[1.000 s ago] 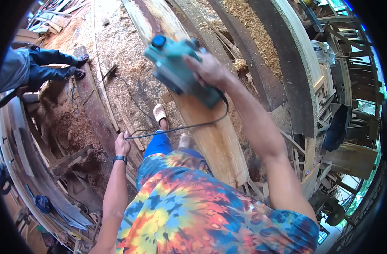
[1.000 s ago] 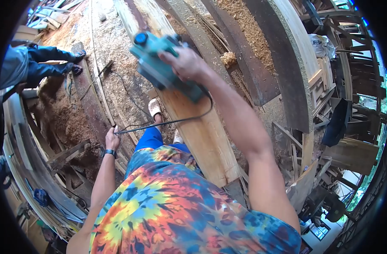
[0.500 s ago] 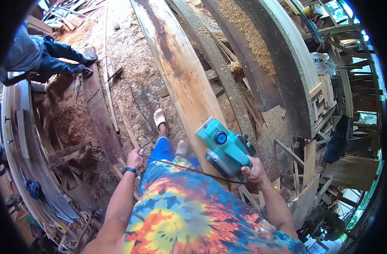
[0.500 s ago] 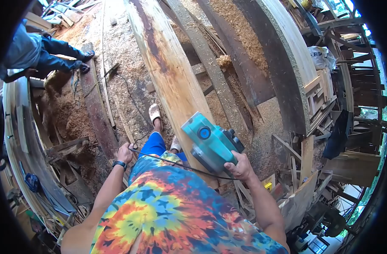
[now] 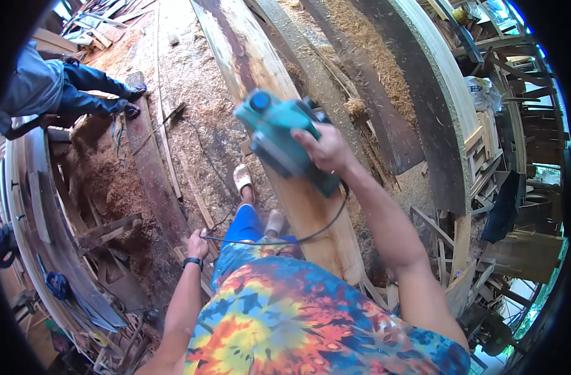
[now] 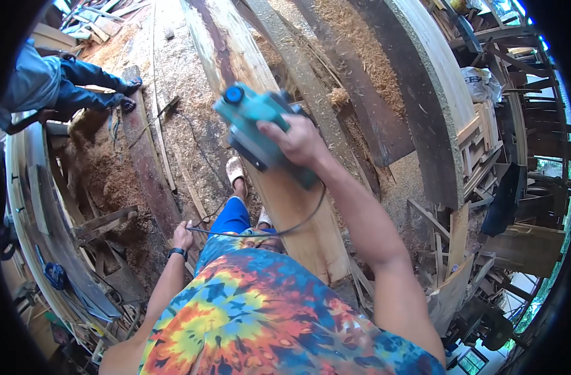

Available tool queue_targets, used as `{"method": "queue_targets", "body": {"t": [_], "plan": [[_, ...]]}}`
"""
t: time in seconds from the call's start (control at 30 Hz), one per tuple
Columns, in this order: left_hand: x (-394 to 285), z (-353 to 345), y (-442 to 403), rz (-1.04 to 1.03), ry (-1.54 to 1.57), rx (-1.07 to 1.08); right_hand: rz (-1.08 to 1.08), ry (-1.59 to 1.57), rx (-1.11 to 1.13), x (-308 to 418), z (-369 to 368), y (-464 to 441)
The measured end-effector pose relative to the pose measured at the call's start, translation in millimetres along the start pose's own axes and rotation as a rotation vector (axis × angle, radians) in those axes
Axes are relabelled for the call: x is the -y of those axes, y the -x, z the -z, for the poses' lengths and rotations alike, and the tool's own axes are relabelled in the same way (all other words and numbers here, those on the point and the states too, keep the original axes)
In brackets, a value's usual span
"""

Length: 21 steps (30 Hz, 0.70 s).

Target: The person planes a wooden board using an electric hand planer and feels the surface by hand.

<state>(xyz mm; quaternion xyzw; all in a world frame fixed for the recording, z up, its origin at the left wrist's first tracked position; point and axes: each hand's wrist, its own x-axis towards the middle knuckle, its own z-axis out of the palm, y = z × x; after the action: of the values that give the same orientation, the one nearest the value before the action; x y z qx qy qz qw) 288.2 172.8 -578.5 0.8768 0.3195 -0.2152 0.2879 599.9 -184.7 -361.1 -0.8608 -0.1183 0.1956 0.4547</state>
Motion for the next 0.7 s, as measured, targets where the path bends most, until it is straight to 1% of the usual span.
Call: {"method": "queue_targets", "body": {"t": [0.07, 0.13, 0.2, 0.27, 0.37, 0.47, 0.53, 0.6, 0.63, 0.7], "plan": [[4.5, 6.8, -7.5, 0.004, 0.019, -0.033, 0.004, -0.047, -0.023, 18.7, -8.0, -56.3], [10.9, 17.3, -16.9, -0.024, 0.043, -0.078, 0.115, -0.072, -0.055, 32.6, -15.9, -117.3], [22.2, 21.3, -24.3, -0.075, 0.120, -0.135, -0.021, -0.132, -0.037, 51.1, -22.4, -171.1], [12.3, 37.6, -20.3, 0.024, 0.171, -0.142, -0.030, -0.067, -0.034, 60.6, -23.3, -223.4], [19.9, 52.3, -19.1, 0.082, 0.117, -0.172, -0.042, -0.242, -0.040, 66.5, -26.6, -260.3], [46.2, 52.7, -16.1, 0.088, 0.111, -0.245, -0.048, -0.295, 0.003, 67.5, -21.6, -233.3], [70.6, 45.3, -15.5, 0.107, 0.135, -0.270, -0.087, -0.332, 0.015, 57.4, -20.7, -193.1], [97.5, 36.1, -16.5, 0.125, 0.165, -0.287, -0.123, -0.337, 0.045, 52.2, -14.4, -129.5], [115.6, 29.7, -19.1, 0.163, 0.159, -0.268, -0.103, -0.260, 0.080, 39.9, -11.9, -96.8], [120.4, 24.8, -9.9, 0.183, 0.101, -0.276, -0.181, -0.172, 0.065, 23.1, -9.9, -21.3]]}}
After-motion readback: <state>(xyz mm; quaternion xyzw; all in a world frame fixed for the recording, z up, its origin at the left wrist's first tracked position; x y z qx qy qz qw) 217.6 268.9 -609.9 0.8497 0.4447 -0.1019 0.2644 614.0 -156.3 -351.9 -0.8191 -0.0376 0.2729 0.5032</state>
